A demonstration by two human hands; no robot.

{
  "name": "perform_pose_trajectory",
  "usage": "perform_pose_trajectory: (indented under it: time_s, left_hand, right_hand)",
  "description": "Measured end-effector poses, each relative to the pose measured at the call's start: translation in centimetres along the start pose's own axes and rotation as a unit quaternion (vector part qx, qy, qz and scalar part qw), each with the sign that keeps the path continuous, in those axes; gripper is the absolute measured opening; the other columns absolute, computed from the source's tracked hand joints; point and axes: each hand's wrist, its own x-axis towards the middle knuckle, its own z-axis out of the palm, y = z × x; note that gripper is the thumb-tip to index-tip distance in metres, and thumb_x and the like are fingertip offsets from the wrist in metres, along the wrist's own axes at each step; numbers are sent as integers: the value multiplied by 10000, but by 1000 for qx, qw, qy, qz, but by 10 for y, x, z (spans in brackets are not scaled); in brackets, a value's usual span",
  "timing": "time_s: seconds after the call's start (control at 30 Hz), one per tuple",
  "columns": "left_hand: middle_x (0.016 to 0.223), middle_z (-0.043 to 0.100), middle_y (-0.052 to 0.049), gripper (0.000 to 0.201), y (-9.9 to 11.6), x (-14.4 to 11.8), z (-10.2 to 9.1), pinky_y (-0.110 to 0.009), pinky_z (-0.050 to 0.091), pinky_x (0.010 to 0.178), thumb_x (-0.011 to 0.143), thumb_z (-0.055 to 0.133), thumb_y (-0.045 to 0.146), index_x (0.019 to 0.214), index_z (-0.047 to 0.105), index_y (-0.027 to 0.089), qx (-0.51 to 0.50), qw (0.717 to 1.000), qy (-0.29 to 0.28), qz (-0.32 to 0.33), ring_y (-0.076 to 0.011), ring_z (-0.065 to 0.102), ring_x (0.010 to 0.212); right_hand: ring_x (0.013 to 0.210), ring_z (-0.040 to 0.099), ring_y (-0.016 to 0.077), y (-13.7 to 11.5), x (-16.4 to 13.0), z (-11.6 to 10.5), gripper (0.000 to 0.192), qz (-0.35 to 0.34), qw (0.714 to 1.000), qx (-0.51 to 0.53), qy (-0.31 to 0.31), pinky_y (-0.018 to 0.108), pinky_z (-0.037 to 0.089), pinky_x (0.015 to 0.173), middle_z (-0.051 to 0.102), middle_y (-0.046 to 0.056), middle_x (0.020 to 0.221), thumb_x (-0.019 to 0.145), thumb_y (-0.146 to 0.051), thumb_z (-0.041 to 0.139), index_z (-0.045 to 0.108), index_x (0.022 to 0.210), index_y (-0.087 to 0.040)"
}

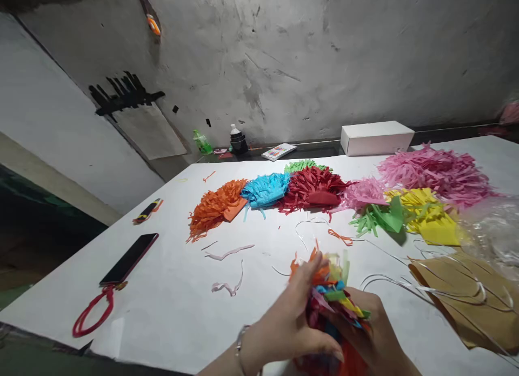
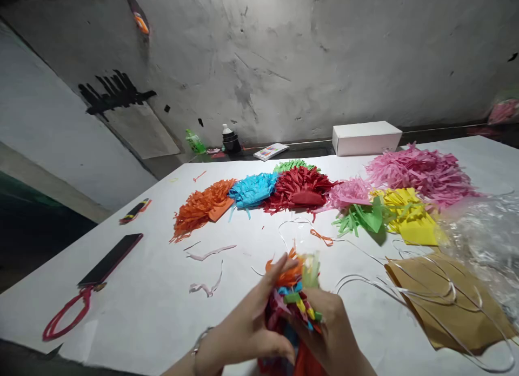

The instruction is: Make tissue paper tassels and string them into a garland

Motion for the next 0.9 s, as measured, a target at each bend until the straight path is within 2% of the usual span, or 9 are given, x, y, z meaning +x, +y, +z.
perform_pose_trajectory:
  time_s: [0.13, 0.27, 0.33, 0.4, 0.47, 0.53, 0.63, 0.77, 0.9]
  left_hand:
    - [1423, 534, -207, 1368, -21, 1, 39, -516, 394, 1118, 566, 950, 443, 1597, 74, 242, -251, 968, -12, -30, -369, 540, 1299]
    - [1198, 698, -117, 753, -22, 2, 48, -440, 498, 1026, 733, 830, 386, 1399, 525, 213, -219, 972, 44, -74, -317, 655, 1103]
    - [1169, 709, -110, 581, -19, 2, 46, -425, 516, 1002, 784, 774, 394, 1305, 612, 192, -204, 975, 60, -65, -313, 659, 1080]
    - [1251, 680, -136, 683, -18, 1, 43, -440, 514, 1010, 772, 771, 412, 1379, 559, 181, -191, 979, 43, -59, -337, 644, 1130]
    - [1349, 628, -164, 826, -20, 1, 37, -474, 479, 1057, 771, 768, 397, 1496, 433, 187, -120, 990, 14, -75, -359, 612, 1200]
    - [1420, 578, -174, 899, -19, 2, 24, -507, 415, 1119, 772, 774, 360, 1549, 348, 206, -19, 995, -48, -91, -378, 562, 1273]
    - [1521, 471, -177, 1005, -8, 8, -6, -540, 320, 1180, 676, 864, 360, 1541, 372, 223, 78, 983, -155, -59, -421, 429, 1387]
    - [1579, 386, -152, 1019, 9, 15, -21, -504, 273, 1210, 723, 867, 357, 1565, 298, 278, 47, 995, -88, -21, -364, 345, 1454]
    - [1376, 582, -182, 1219, -15, 9, 27, -500, 402, 1122, 548, 960, 437, 1556, 293, 278, -175, 984, -13, 9, -366, 545, 1293]
  right_hand:
    - [670, 631, 190, -7, -7, 8, 316, 106, 989, 103, 29, 259, 527, 627, 640, 27, 696, 943, -432, 579, 635, 735, -201]
    - [779, 688, 220, 3, -12, 5, 242, 132, 987, 93, 18, 272, 556, 711, 702, 44, 812, 933, -424, 604, 696, 857, -213]
    - [808, 693, 207, 10, -11, 1, 215, 112, 991, 69, -3, 267, 550, 770, 720, 35, 898, 886, -408, 675, 701, 1008, -233]
    - [779, 679, 199, 13, -8, -1, 262, 101, 992, 68, -39, 257, 547, 734, 715, 28, 892, 827, -427, 735, 691, 1000, -235]
    - [668, 626, 175, 13, -5, -2, 254, 83, 992, 77, -63, 237, 514, 610, 674, 14, 767, 849, -473, 692, 655, 823, -224]
    - [578, 562, 152, 13, -4, -2, 355, 52, 996, 63, -45, 230, 458, 532, 613, 2, 661, 912, -504, 591, 588, 703, -218]
    - [562, 572, 153, 14, -5, -1, 329, 6, 1000, 2, 10, 232, 443, 530, 614, 7, 644, 951, -452, 536, 607, 730, -218]
    - [674, 660, 197, 17, -5, 4, 239, -31, 998, -47, 35, 257, 496, 595, 702, 53, 771, 916, -419, 583, 684, 898, -204]
    - [526, 571, 158, 9, -6, 15, 392, 16, 1000, 15, 18, 243, 457, 502, 598, 7, 591, 954, -458, 513, 596, 659, -213]
